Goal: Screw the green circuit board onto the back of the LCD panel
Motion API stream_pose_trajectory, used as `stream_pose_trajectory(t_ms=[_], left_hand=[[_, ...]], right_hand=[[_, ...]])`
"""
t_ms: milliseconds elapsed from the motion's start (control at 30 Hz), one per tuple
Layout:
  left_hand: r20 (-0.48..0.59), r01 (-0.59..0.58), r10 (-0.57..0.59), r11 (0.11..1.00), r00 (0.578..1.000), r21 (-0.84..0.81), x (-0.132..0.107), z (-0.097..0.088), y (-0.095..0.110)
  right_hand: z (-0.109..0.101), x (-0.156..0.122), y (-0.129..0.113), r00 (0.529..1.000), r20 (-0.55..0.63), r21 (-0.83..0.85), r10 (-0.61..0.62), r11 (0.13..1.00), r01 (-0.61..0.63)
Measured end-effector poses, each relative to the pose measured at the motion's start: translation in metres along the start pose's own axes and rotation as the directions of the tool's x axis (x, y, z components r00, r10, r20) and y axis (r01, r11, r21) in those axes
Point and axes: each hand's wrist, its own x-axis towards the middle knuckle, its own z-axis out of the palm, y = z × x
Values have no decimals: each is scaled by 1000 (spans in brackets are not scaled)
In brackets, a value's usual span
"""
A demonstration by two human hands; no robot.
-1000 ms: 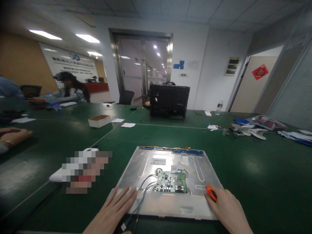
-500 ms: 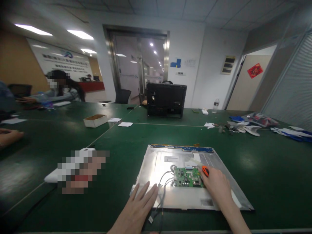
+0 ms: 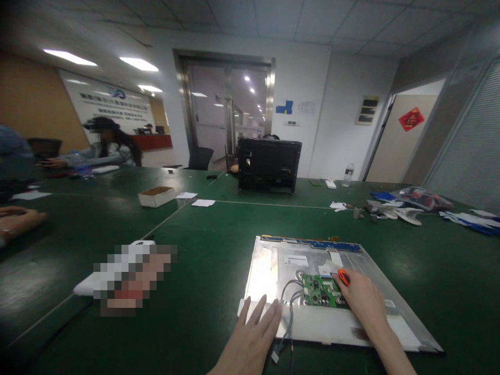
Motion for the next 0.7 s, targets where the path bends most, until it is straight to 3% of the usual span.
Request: stream_pose_trajectory(t_ms=[700], left_hand=[[26, 11, -8, 994, 1000, -112, 5, -9, 15]], right_hand=[[-9, 4, 15, 997, 48, -145, -53, 988, 59]])
